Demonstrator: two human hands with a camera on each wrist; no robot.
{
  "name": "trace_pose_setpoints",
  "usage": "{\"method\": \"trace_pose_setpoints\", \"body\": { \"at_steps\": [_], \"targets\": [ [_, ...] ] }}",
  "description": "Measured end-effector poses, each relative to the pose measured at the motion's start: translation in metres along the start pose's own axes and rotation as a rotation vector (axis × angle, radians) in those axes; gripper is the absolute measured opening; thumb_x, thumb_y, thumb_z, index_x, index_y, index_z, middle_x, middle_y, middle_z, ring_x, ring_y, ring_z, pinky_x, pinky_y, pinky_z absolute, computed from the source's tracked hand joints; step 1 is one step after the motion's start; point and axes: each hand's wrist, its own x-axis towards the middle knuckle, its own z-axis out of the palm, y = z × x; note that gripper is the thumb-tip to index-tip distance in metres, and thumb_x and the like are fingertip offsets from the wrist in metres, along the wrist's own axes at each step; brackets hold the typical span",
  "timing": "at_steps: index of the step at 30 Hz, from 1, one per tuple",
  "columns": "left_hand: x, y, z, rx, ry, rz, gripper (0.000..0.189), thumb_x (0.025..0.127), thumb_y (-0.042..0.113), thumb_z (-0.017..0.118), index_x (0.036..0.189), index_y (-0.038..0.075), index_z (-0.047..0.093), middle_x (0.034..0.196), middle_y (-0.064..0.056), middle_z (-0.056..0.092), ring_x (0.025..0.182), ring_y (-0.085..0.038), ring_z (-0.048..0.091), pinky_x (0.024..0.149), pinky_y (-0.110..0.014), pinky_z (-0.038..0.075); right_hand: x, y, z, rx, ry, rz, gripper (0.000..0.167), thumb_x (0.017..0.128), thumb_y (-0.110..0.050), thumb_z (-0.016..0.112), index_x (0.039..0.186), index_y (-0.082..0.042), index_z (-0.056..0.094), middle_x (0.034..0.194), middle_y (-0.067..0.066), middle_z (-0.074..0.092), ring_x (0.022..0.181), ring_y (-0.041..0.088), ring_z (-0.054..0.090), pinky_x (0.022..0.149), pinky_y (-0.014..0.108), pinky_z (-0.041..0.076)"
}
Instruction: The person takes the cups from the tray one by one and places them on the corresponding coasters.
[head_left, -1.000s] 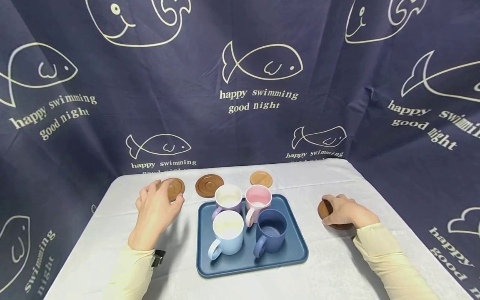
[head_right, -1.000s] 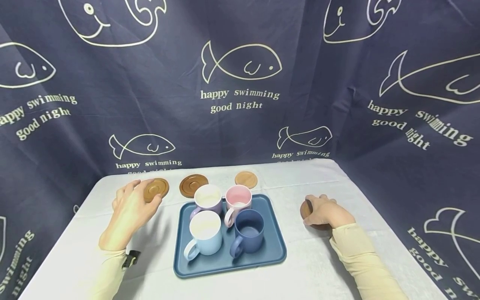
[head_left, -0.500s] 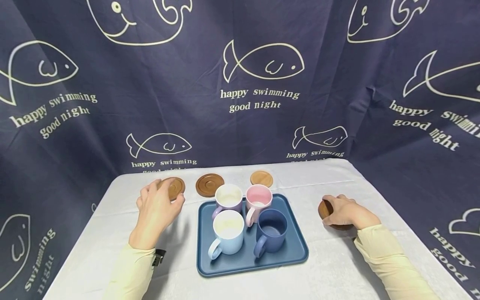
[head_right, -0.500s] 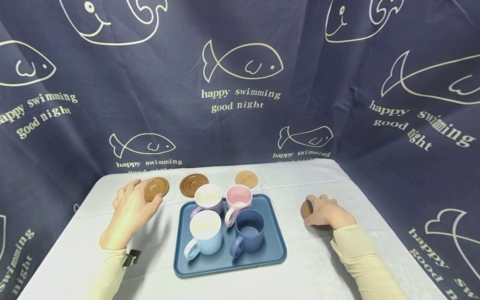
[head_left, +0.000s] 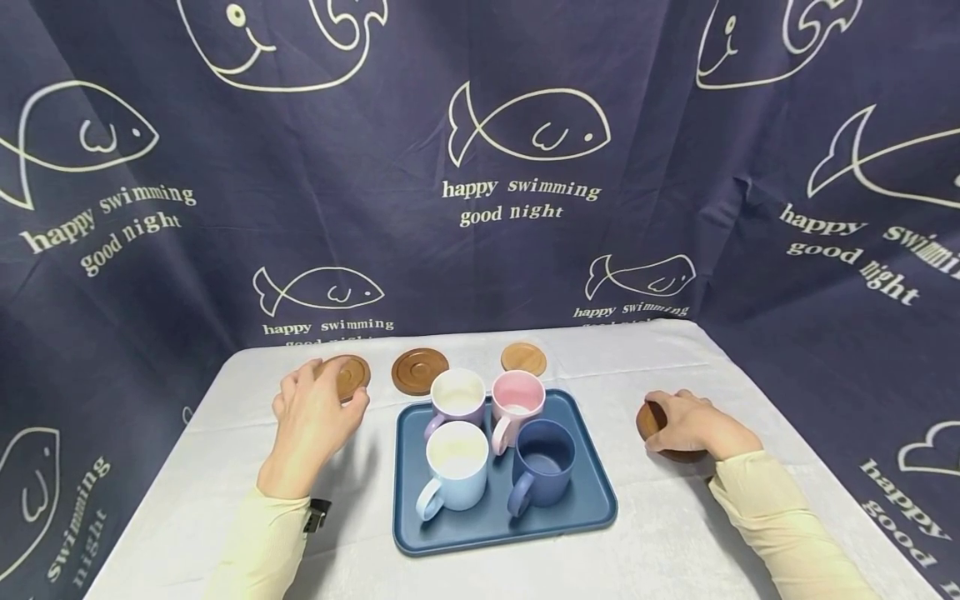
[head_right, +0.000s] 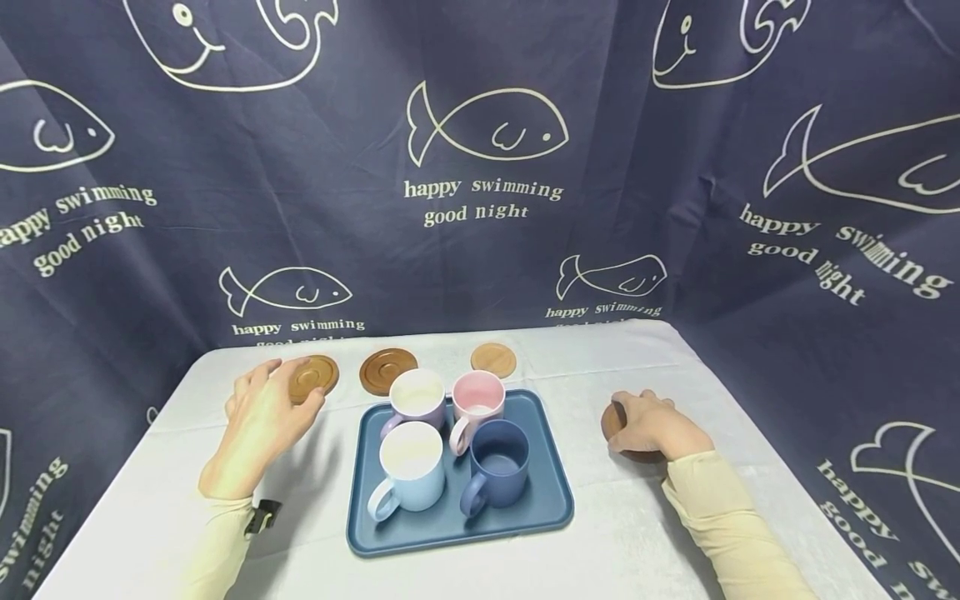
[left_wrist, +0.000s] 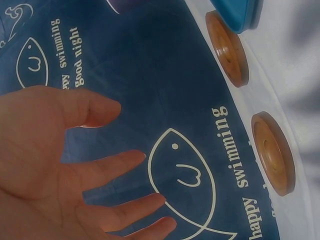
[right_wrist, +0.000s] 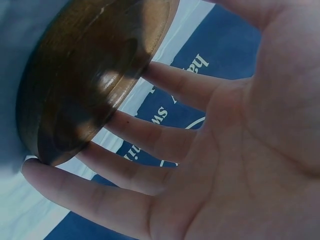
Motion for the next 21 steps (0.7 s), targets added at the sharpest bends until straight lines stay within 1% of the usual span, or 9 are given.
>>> {"method": "trace_pose_setpoints", "body": {
  "at_steps": [7,10,15,21],
  "targets": [
    [0.000,0.000,0.002,0.000,0.000,-0.001,0.050,0.093,0.029,0.062,0.140,0.012,0.060,0.146,-0.028,0.047,0.132,-0.055,0.035,0.098,-0.071,0.026,0.003,-0.002,-0.003,-0.003,0.015,-0.006,0.088,0.073,-0.035,0.084,0.144,0.004,0.050,0.121,0.037,0.056,0.097,0.052,0.057,0.080,0.060,0.050],
    [-0.001,0.000,0.001,0.003,0.003,-0.003,0.050,0.093,0.029,0.062,0.140,0.012,0.060,0.146,-0.028,0.047,0.132,-0.055,0.036,0.099,-0.071,0.027,0.005,-0.004,-0.006,-0.010,0.038,-0.011,0.090,0.072,-0.035,0.085,0.145,0.004,0.050,0.123,0.038,0.055,0.099,0.054,0.057,0.082,0.063,0.050],
    [-0.001,0.000,0.000,0.004,-0.013,-0.009,0.050,0.094,0.030,0.061,0.141,0.012,0.059,0.147,-0.029,0.046,0.134,-0.055,0.034,0.100,-0.071,0.026,0.008,-0.008,-0.011,-0.015,0.081,-0.028,0.090,0.071,-0.036,0.084,0.145,0.003,0.050,0.124,0.038,0.055,0.101,0.056,0.056,0.084,0.065,0.049],
    [-0.001,0.000,0.000,0.008,-0.013,-0.006,0.050,0.094,0.030,0.061,0.141,0.012,0.059,0.147,-0.029,0.046,0.133,-0.056,0.035,0.099,-0.072,0.026,0.012,-0.012,-0.017,-0.010,0.116,-0.030,0.090,0.071,-0.037,0.084,0.146,0.000,0.051,0.125,0.038,0.055,0.102,0.056,0.054,0.081,0.068,0.049]
  ]
}}
